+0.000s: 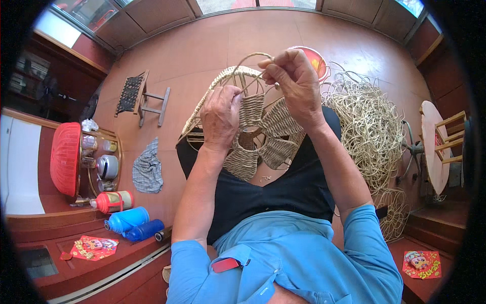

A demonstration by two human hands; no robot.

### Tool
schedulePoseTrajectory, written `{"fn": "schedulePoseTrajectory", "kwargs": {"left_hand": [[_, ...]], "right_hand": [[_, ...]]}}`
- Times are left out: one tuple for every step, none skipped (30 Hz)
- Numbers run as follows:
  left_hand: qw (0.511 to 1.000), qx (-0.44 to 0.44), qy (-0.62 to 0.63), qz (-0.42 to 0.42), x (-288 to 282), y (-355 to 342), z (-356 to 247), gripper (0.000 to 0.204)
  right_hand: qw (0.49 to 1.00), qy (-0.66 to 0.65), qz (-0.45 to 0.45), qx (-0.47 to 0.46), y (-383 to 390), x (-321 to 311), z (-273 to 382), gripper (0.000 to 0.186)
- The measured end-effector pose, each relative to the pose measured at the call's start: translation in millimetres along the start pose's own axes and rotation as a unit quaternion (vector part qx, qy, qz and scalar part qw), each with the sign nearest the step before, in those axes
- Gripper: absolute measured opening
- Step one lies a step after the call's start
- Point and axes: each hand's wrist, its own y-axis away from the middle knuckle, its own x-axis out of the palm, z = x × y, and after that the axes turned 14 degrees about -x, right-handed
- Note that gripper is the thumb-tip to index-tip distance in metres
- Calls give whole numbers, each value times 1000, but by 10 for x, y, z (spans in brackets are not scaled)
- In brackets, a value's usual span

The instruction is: The person weaves strands of rattan onto a wicker frame by hand, threading the strips through the structure and pulling them tight.

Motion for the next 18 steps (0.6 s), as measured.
{"fn": "schedulePoseTrajectory", "kwargs": {"left_hand": [[1000,-19,-9,-3,24,3,-12,7],[999,-44,-17,-1,51,-3,-21,7],[999,-39,-16,-10,75,-2,-30,7],[999,-24,-28,-39,99,-5,-36,6],[997,-15,-42,-57,121,-8,-42,7],[997,-8,-40,-69,131,2,-48,7],[996,-8,-51,-68,136,14,-53,7],[996,-7,-62,-67,136,29,-62,7],[996,-7,-62,-67,130,44,-69,7],[995,-7,-79,-57,123,59,-79,8],[995,-10,-95,-42,112,74,-89,10],[994,-6,-95,-47,100,89,-101,10],[995,-15,-89,-30,89,98,-112,9],[996,-23,-82,-10,77,104,-121,8],[996,-23,-83,-14,67,107,-129,8],[996,-31,-78,0,55,107,-132,8],[997,-39,-72,14,45,107,-135,9],[997,-39,-72,14,38,108,-137,9]], "right_hand": [[1000,9,0,15,11,44,21,20],[999,35,1,11,35,90,30,23],[998,61,3,7,72,132,29,26],[997,73,19,9,123,148,29,35],[997,76,18,4,176,151,23,35],[985,162,56,11,228,148,9,36],[965,245,88,32,273,133,-5,38],[948,301,97,23,313,130,-31,46],[950,296,99,-8,338,123,-57,46],[943,312,109,-22,360,116,-79,51],[935,332,120,-19,374,114,-100,57],[936,329,118,-36,384,122,-120,57],[925,347,138,-64,386,140,-143,64],[913,364,158,-91,384,162,-164,70],[913,365,158,-91,379,188,-184,70],[907,380,181,-34,368,221,-209,72],[896,393,203,22,353,251,-232,75],[896,393,204,22,344,285,-254,75]]}}
